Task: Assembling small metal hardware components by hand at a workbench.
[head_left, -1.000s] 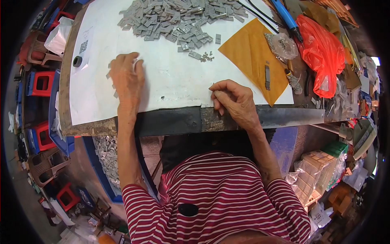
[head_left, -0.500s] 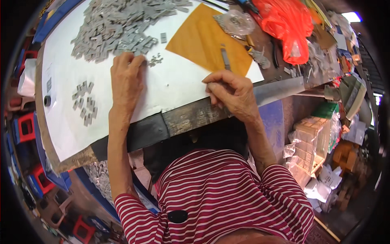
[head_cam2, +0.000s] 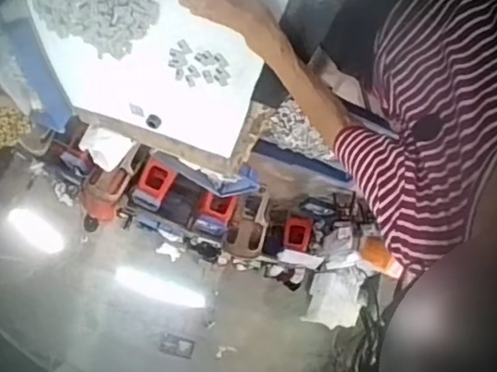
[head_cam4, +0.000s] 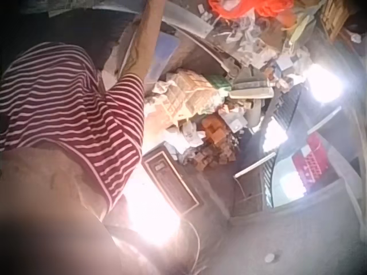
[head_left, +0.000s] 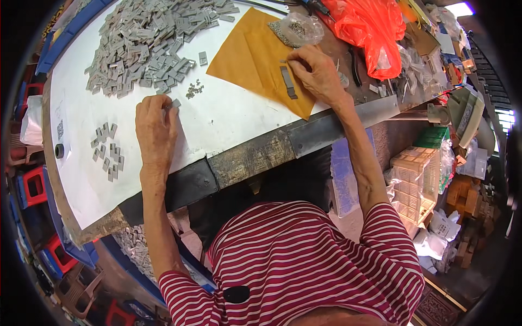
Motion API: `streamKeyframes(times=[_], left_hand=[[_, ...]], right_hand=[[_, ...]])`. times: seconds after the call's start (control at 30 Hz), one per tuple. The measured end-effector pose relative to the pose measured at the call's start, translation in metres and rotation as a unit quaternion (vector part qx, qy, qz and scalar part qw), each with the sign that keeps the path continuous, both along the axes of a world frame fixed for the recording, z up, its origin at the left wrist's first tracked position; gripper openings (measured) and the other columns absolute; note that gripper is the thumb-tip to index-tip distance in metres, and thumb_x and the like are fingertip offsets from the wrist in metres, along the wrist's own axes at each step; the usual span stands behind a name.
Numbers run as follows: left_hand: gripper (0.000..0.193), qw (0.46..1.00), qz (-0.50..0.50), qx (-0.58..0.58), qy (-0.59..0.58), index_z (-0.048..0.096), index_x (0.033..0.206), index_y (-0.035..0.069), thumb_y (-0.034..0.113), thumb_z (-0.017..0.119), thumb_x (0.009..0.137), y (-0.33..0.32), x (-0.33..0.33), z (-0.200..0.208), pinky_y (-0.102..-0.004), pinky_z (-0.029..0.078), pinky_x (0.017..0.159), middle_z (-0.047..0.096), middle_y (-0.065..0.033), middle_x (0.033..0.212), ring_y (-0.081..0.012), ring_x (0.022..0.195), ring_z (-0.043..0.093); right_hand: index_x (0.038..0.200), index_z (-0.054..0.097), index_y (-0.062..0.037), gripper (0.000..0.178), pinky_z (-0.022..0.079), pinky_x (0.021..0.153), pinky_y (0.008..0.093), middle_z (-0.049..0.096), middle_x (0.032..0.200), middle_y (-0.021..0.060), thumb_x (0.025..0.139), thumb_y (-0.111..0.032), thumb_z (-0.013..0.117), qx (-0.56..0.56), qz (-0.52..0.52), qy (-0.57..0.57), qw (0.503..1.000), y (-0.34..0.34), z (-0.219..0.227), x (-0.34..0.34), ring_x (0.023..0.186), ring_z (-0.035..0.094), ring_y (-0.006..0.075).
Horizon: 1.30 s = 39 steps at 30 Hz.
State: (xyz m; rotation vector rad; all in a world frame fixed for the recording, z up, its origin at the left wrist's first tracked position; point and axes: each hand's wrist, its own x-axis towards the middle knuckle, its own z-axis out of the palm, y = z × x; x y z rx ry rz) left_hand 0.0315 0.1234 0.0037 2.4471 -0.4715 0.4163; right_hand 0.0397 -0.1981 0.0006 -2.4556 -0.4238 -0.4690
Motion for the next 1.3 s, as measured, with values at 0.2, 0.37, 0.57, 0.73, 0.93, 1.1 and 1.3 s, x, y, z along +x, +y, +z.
streamKeyframes(times=[0.2,0.37,0.57,0.73,0.93,1.1,1.3], left_hand=[[0.018,0.998,0.028,-0.041,0.047,0.053,0.087,0.001,-0.003,0.060,0.072,0.001,-0.004,0.001,-0.0344,0.043,0.071,0.054,-0.0112,0.085,-0.0257,0.081,0.051],[0.017,0.994,0.035,-0.069,0.078,0.053,0.088,0.001,-0.002,0.060,0.073,0.000,-0.005,0.002,-0.0320,0.044,0.067,0.054,-0.0104,0.082,-0.0231,0.074,0.053],[0.017,0.988,0.041,-0.106,0.106,0.054,0.091,0.000,-0.001,0.059,0.075,0.003,-0.006,-0.002,-0.0285,0.045,0.065,0.056,-0.0098,0.079,-0.0195,0.067,0.053],[0.021,0.974,0.052,-0.167,0.142,0.057,0.100,0.000,0.000,0.057,0.078,0.002,-0.013,0.004,-0.0252,0.044,0.066,0.056,-0.0075,0.078,-0.0138,0.069,0.052],[0.021,0.952,0.025,-0.254,0.167,0.059,0.101,0.000,0.003,0.057,0.081,-0.007,-0.026,0.016,-0.0218,0.042,0.067,0.054,-0.0013,0.078,-0.0085,0.071,0.048],[0.022,0.925,0.005,-0.322,0.204,0.060,0.103,0.000,0.004,0.058,0.081,-0.009,-0.032,0.019,-0.0188,0.037,0.064,0.048,0.0026,0.076,-0.0059,0.069,0.042],[0.025,0.879,-0.021,-0.407,0.247,0.059,0.107,0.002,0.006,0.057,0.082,-0.023,-0.040,0.031,-0.0172,0.034,0.060,0.046,0.0039,0.075,-0.0045,0.067,0.040]], right_hand=[[0.088,0.057,-0.0023,0.010,0.044,0.066,0.0329,0.055,0.079,0.0109,0.079,-0.007,0.059,-0.036,0.046,-0.010,0.998,0.002,0.002,0.005,0.073,0.055,0.0260],[0.086,0.054,-0.0025,0.009,0.043,0.066,0.0350,0.054,0.079,0.0112,0.079,-0.006,0.058,-0.083,0.057,-0.020,0.995,0.000,0.001,0.010,0.073,0.055,0.0290],[0.086,0.051,-0.0028,0.009,0.042,0.067,0.0359,0.054,0.080,0.0120,0.079,-0.004,0.058,-0.133,0.052,-0.048,0.989,0.001,-0.005,0.013,0.074,0.055,0.0310],[0.088,0.047,-0.0018,0.011,0.043,0.063,0.0411,0.053,0.082,0.0159,0.080,-0.007,0.053,-0.141,0.057,-0.055,0.987,0.000,-0.007,0.015,0.074,0.055,0.0358],[0.087,0.049,-0.0028,0.009,0.043,0.066,0.0363,0.056,0.081,0.0138,0.081,-0.005,0.055,-0.141,0.038,-0.065,0.987,0.000,-0.008,0.015,0.074,0.056,0.0324],[0.087,0.050,-0.0002,0.010,0.043,0.064,0.0356,0.057,0.075,0.0116,0.084,-0.009,0.051,-0.061,0.020,0.017,0.998,-0.001,-0.003,0.016,0.069,0.057,0.0300],[0.084,0.054,-0.0015,0.013,0.028,0.041,0.0203,0.046,0.065,-0.0027,0.086,-0.014,0.053,0.286,-0.009,0.317,0.904,0.009,0.032,0.004,0.048,0.034,0.0029]])
